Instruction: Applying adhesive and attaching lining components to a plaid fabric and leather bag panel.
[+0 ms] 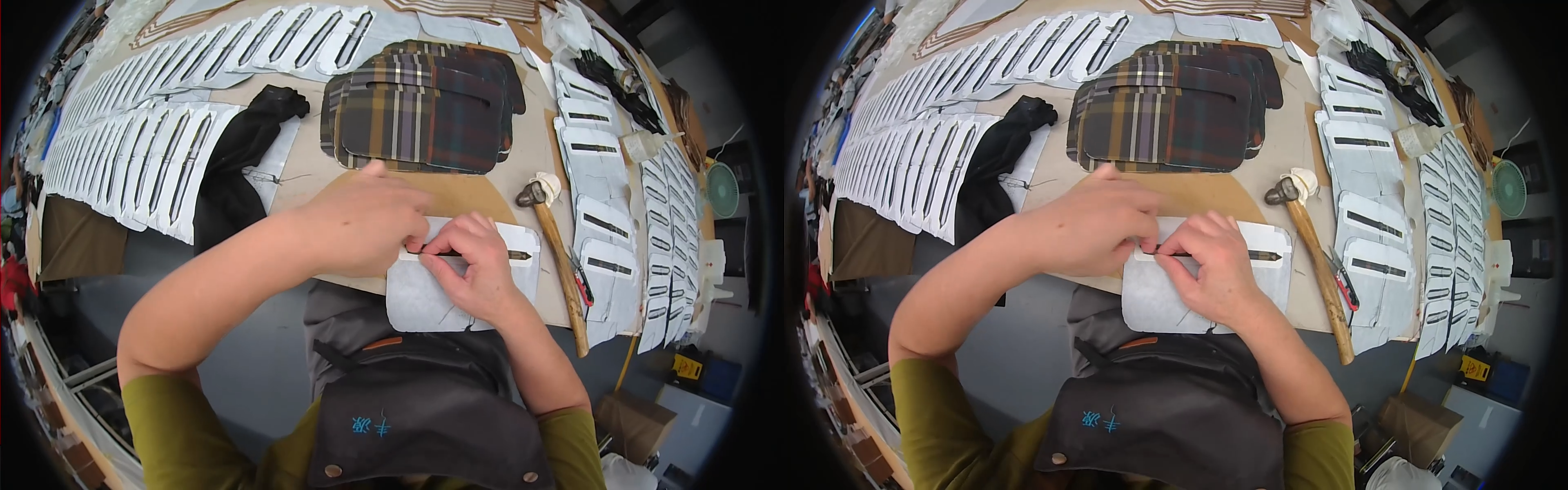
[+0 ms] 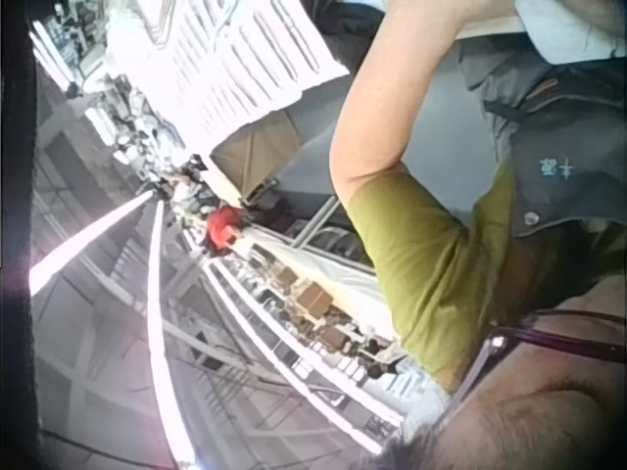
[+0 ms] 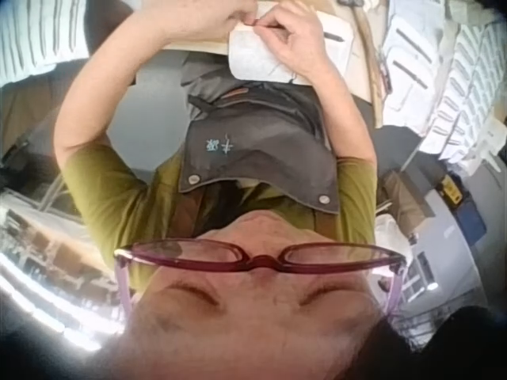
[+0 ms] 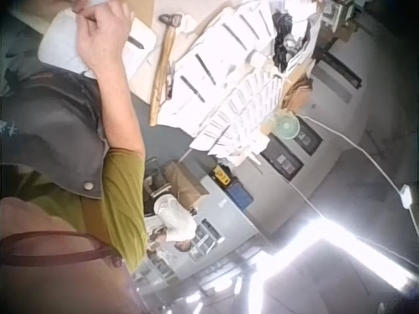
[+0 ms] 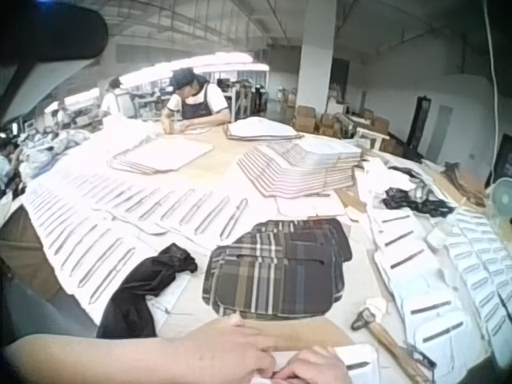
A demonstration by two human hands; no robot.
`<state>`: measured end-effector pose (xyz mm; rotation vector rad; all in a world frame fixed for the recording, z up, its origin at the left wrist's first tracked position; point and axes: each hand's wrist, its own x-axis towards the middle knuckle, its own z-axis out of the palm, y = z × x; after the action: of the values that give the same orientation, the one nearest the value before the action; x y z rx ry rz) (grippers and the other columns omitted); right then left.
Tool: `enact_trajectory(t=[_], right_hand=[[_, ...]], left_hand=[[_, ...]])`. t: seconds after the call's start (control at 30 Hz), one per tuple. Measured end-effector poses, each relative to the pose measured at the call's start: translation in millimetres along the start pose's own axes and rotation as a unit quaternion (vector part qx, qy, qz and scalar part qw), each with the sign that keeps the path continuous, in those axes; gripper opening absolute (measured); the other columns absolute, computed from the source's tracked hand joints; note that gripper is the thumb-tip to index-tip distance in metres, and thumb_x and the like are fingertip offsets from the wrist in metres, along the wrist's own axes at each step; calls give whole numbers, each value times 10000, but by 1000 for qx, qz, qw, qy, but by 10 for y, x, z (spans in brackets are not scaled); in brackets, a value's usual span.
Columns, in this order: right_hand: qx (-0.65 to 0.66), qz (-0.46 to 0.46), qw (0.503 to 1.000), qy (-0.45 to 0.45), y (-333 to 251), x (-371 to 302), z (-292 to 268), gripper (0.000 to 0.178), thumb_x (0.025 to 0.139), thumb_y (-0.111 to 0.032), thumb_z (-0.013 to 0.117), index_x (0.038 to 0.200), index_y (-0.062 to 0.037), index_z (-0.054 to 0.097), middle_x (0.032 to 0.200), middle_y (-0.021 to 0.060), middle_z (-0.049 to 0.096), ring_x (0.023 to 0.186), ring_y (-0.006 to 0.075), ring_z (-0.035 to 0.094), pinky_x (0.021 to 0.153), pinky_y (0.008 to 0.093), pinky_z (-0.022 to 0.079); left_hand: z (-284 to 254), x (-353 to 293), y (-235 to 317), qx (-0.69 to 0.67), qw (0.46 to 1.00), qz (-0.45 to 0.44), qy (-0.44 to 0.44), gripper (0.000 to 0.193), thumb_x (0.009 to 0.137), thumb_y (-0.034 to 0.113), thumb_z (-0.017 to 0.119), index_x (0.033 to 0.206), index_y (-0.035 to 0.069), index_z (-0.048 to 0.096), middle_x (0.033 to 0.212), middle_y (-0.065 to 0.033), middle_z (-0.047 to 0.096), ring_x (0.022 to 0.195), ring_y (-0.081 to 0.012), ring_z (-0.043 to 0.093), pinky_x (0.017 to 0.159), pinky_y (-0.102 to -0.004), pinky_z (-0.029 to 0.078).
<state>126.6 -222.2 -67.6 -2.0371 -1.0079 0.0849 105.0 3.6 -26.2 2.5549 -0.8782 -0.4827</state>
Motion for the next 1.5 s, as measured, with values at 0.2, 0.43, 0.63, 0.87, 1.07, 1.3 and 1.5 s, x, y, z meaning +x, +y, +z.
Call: enact_trajectory(t=[0.2, 0.43, 0.63, 0.87, 1.07, 1.3, 1.5], right_hand=[[-9, 4, 1000, -15, 35, 20, -12, 128, 770, -65, 773, 793, -102, 653, 828, 40, 618, 845, 276, 569, 778, 388, 414], [-6, 32, 997, -69, 8, 85, -59, 104, 789, -60, 759, 807, -76, 659, 789, 53, 619, 746, 255, 585, 736, 392, 451], [39, 121, 991, -41, -146, 258, 130, 95, 847, -66, 747, 837, -29, 660, 817, 101, 651, 661, 265, 648, 630, 363, 515], [10, 22, 1000, -4, -77, 81, 179, 125, 870, 15, 675, 970, -43, 723, 908, 95, 650, 821, 276, 657, 696, 385, 526], [-171, -86, 980, -57, -108, 63, 57, 173, 862, -6, 694, 1030, -44, 707, 939, 96, 636, 934, 308, 639, 766, 416, 524], [-54, 127, 986, -96, -135, -91, -302, 149, 860, -77, 750, 991, -44, 688, 913, 105, 672, 867, 286, 681, 740, 395, 540], [6, 138, 990, -11, -81, -187, -187, 133, 842, -26, 756, 966, -38, 709, 896, 99, 680, 817, 277, 690, 729, 378, 543]], left_hand=[[371, -340, -1, -33, 965, -5, 261, 132, 844, 102, 696, 890, 186, 786, 937, -32, 625, 984, -228, 580, 944, -382, 373], [452, -520, 129, -204, 902, -71, 374, 328, 847, 21, 727, 1169, 82, 738, 1145, -95, 648, 1035, -301, 583, 930, -397, 460], [506, -229, 123, -159, 923, -65, 345, 411, 819, 35, 768, 1212, 50, 646, 1108, -122, 631, 1047, -309, 581, 905, -401, 490], [618, -237, 64, -153, 916, -85, 362, 271, 796, 54, 790, 1035, 57, 662, 1025, -100, 589, 1043, -321, 566, 907, -411, 477], [729, -202, 166, -33, 923, -98, 371, 221, 787, 92, 805, 960, 56, 672, 1039, -78, 604, 1017, -305, 573, 865, -405, 467], [661, -197, 262, 7, 914, -97, 394, 253, 780, 119, 811, 996, 48, 701, 1073, -79, 619, 1021, -308, 580, 886, -424, 467], [738, 39, 416, -85, 918, -77, 379, 253, 790, 65, 782, 1033, 50, 713, 1032, -85, 621, 998, -319, 588, 878, -423, 475]])
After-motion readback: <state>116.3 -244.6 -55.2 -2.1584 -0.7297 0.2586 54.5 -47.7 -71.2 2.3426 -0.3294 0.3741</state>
